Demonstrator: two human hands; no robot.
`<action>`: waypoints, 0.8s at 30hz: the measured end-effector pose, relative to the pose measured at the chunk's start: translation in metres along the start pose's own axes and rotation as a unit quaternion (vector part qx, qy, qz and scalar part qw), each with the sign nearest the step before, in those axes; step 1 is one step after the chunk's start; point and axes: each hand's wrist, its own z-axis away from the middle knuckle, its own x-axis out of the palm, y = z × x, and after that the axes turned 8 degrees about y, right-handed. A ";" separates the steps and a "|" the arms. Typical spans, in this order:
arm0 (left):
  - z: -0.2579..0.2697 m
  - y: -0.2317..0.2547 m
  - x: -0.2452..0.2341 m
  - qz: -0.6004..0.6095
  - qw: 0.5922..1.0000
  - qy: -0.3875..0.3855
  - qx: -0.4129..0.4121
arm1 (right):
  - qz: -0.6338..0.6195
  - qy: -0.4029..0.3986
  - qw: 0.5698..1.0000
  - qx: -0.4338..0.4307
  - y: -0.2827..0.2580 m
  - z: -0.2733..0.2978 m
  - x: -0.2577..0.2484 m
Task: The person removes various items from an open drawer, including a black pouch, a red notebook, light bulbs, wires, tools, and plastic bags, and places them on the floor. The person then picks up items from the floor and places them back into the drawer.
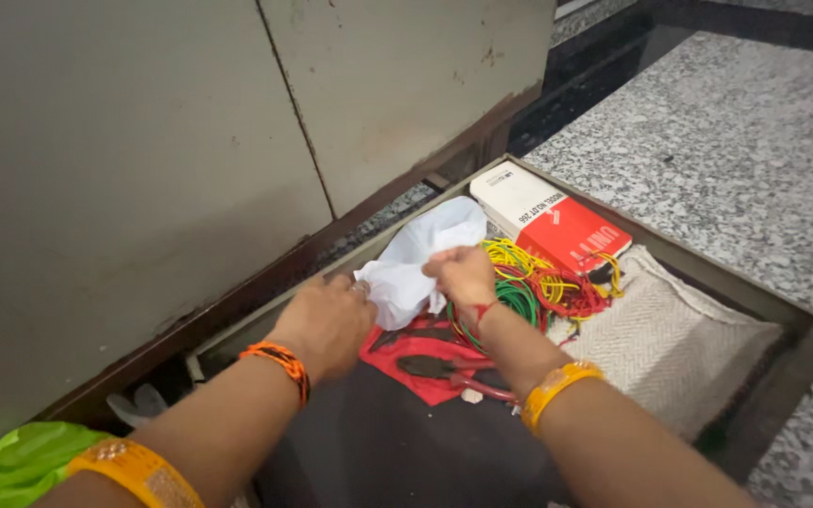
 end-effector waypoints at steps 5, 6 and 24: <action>0.013 0.016 -0.017 0.052 0.992 0.039 -0.111 | -0.052 -0.092 0.994 0.010 -0.075 0.039 -0.005; 0.016 0.022 -0.022 0.089 0.983 0.064 -0.146 | -0.069 -0.107 0.992 0.020 -0.090 0.052 -0.004; 0.148 -0.013 -0.019 0.525 0.764 0.139 -0.349 | -0.105 -0.342 0.931 0.065 -0.254 0.239 0.037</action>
